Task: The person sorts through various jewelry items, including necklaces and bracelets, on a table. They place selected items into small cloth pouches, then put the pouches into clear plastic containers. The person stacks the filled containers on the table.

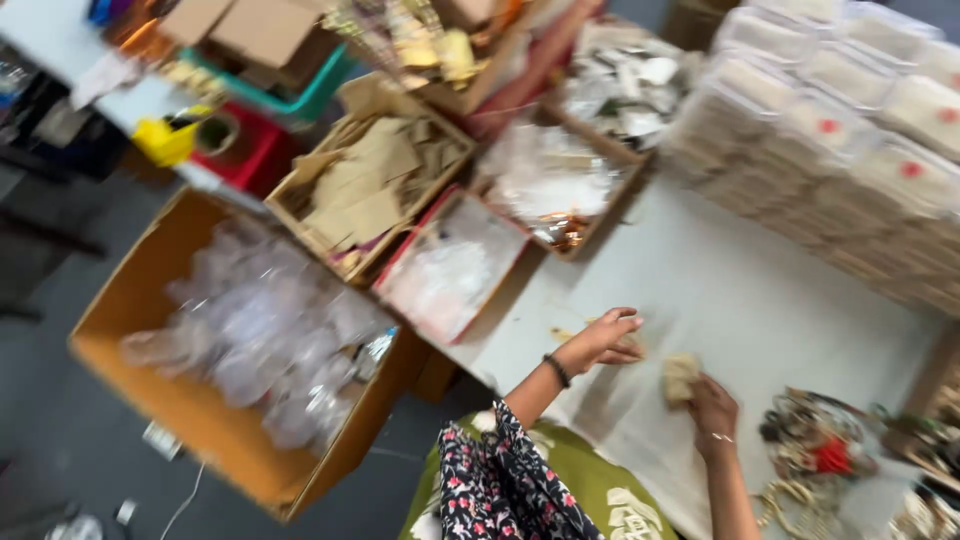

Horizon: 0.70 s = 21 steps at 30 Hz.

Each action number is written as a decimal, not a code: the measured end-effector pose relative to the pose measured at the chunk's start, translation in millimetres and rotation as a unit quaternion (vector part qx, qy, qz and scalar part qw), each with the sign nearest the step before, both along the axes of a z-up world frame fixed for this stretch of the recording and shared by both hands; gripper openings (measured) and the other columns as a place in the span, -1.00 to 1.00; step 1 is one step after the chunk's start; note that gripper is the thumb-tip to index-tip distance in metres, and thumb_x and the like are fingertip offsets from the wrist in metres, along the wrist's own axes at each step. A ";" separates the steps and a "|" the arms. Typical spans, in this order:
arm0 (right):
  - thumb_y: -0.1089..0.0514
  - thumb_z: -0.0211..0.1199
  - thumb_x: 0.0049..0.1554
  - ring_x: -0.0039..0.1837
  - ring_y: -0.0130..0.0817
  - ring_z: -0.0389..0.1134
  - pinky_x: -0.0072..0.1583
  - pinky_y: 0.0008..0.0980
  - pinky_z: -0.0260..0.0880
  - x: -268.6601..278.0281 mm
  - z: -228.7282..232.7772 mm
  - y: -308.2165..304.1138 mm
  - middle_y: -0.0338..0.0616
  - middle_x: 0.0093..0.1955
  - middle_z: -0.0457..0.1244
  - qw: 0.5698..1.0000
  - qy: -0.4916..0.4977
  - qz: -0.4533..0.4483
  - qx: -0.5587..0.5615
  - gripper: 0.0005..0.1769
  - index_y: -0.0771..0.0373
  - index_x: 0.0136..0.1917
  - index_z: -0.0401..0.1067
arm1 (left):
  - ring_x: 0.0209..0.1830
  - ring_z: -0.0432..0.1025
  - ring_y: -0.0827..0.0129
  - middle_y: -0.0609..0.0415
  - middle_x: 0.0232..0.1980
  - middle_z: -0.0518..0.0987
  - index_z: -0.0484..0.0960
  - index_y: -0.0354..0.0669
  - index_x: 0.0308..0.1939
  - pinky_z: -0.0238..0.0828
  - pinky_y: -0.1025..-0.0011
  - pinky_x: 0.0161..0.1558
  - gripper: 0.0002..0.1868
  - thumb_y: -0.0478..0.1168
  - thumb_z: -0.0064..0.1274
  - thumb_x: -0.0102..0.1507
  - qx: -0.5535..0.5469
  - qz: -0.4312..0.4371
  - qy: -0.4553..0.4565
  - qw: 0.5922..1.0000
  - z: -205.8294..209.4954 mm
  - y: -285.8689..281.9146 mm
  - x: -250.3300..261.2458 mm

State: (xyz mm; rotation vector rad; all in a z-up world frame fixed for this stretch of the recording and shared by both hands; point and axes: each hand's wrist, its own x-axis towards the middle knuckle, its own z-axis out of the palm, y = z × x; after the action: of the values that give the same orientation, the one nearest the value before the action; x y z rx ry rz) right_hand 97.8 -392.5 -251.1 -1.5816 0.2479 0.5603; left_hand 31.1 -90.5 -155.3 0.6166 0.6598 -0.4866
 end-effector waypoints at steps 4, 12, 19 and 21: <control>0.18 0.17 0.30 0.33 -0.03 0.36 0.30 -0.20 0.49 -3.5 -7.6 -22.1 0.08 0.31 0.31 0.954 0.113 -0.123 0.249 -0.71 0.37 0.23 0.32 | -0.06 0.49 0.56 0.21 0.04 0.63 0.54 -0.07 0.21 0.36 0.56 -0.13 -0.51 0.14 0.01 0.34 0.336 0.073 -0.136 0.929 60.1 71.2 -120.6; 0.09 0.12 0.34 0.38 -0.16 0.36 0.27 -0.30 0.39 21.7 -16.4 -28.3 -0.03 0.39 0.31 0.966 0.185 -0.034 0.178 -0.47 0.37 0.50 0.25 | -0.16 0.54 0.08 0.01 -0.19 0.66 0.65 -0.10 -0.06 0.44 0.08 -0.13 -0.61 0.12 -0.06 0.38 0.752 0.226 0.177 0.594 -1.7 175.7 -330.8; 0.06 0.14 0.32 0.40 -0.24 0.37 0.30 -0.35 0.40 23.5 -10.6 -30.8 -0.15 0.41 0.32 0.963 0.205 -0.071 0.159 -0.42 0.30 0.54 0.24 | -0.12 0.56 -0.17 -0.12 -0.26 0.68 0.71 0.16 -0.02 0.50 0.08 -0.24 -0.54 0.19 0.17 0.09 0.854 0.026 0.304 0.422 -3.7 165.6 -355.2; 0.07 0.14 0.33 0.41 -0.23 0.37 0.28 -0.35 0.41 37.5 -38.7 -50.1 -0.15 0.44 0.30 0.960 0.203 -0.050 0.184 -0.40 0.27 0.58 0.23 | -0.20 0.57 -0.11 -0.10 -0.29 0.68 0.72 0.15 -0.03 0.50 0.06 -0.24 -0.55 0.24 0.15 0.14 0.817 0.038 0.313 0.482 -3.0 160.5 -354.6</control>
State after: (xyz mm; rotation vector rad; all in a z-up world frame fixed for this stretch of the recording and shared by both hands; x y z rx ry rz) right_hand 135.3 -442.6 -289.8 -1.0781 0.4990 0.8003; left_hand -323.6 70.0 -158.3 2.2891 1.8624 0.2590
